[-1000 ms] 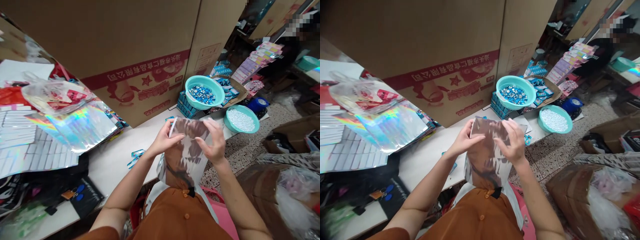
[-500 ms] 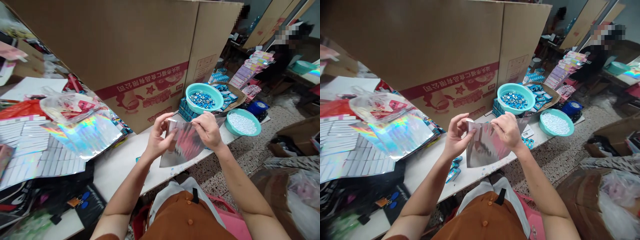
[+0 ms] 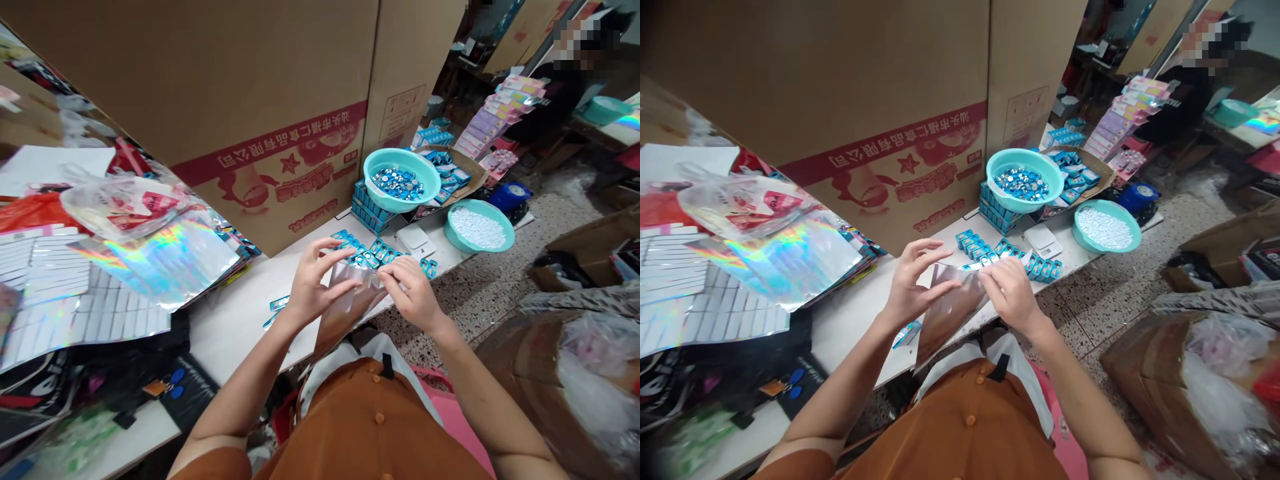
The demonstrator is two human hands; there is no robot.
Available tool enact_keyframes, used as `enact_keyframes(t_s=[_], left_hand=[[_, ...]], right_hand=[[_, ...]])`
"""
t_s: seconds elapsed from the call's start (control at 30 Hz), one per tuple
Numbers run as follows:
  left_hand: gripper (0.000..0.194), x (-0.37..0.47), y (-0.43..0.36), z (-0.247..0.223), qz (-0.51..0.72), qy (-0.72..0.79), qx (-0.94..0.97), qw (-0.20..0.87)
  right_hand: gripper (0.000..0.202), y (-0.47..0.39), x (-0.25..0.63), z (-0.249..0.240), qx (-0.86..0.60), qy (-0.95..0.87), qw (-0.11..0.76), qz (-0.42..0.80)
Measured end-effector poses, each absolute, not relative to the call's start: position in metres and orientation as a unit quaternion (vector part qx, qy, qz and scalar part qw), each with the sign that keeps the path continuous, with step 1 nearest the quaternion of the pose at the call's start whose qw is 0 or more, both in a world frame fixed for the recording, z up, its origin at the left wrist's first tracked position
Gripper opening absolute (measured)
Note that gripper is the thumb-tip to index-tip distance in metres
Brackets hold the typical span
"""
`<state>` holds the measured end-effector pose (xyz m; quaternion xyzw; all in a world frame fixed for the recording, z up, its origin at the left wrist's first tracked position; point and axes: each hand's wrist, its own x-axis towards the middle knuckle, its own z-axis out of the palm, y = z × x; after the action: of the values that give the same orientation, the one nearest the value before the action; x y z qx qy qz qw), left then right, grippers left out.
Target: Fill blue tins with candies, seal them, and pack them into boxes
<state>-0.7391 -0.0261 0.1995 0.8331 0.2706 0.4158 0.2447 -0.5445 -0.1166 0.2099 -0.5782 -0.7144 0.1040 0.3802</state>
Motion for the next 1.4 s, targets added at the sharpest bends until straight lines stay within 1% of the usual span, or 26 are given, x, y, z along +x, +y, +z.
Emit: enact_keyframes(t_s=[0.03, 0.1, 0.2, 0.33, 0.43, 0.53, 0.67, 0.8, 0.9, 1.03, 1.17, 1.4], left_hand=[[0.044, -0.740, -0.029, 0.199, 0.405, 0.253, 0.846, 0.239], [0.041, -0.741, -0.033, 0.200, 0.351, 0.210, 0.875, 0.259], [0.035, -0.744, -0.038, 0.200, 0.260, 0.173, 0.889, 0.336], [0.027, -0.748, -0.049, 0.192, 0.194, 0.203, 0.845, 0.456], [0.023, -0.747, -0.061, 0.182, 0.159, 0.252, 0.786, 0.541], [0.024, -0.742, -0.073, 0.172, 0.128, 0.296, 0.706, 0.631], [0.030, -0.735, -0.085, 0.166, 0.075, 0.338, 0.567, 0.747], [0.039, -0.736, -0.092, 0.164, 0.015, 0.369, 0.451, 0.813], [0.044, -0.738, -0.099, 0.159, 0.002, 0.384, 0.390, 0.837], [0.041, -0.736, -0.111, 0.150, 0.037, 0.410, 0.386, 0.826], [0.042, -0.733, -0.115, 0.147, 0.067, 0.426, 0.382, 0.817], [0.043, -0.730, -0.114, 0.144, 0.078, 0.419, 0.322, 0.845]], right_hand=[[0.021, -0.122, -0.546, 0.209, -0.581, -0.709, 0.381, 0.121], [0.021, -0.131, -0.549, 0.207, -0.582, -0.703, 0.380, 0.153], [0.021, -0.142, -0.553, 0.202, -0.585, -0.697, 0.370, 0.187], [0.023, -0.158, -0.558, 0.192, -0.600, -0.680, 0.357, 0.224], [0.019, -0.169, -0.561, 0.182, -0.608, -0.666, 0.359, 0.242], [0.019, -0.178, -0.561, 0.176, -0.609, -0.646, 0.383, 0.255], [0.015, -0.186, -0.555, 0.173, -0.598, -0.658, 0.375, 0.263], [0.013, -0.190, -0.549, 0.170, -0.604, -0.665, 0.353, 0.263], [0.013, -0.194, -0.547, 0.167, -0.614, -0.672, 0.338, 0.238], [0.015, -0.200, -0.548, 0.164, -0.621, -0.703, 0.316, 0.143], [0.024, -0.204, -0.553, 0.162, -0.598, -0.742, 0.293, 0.070], [0.029, -0.209, -0.559, 0.154, -0.599, -0.749, 0.284, 0.020]])
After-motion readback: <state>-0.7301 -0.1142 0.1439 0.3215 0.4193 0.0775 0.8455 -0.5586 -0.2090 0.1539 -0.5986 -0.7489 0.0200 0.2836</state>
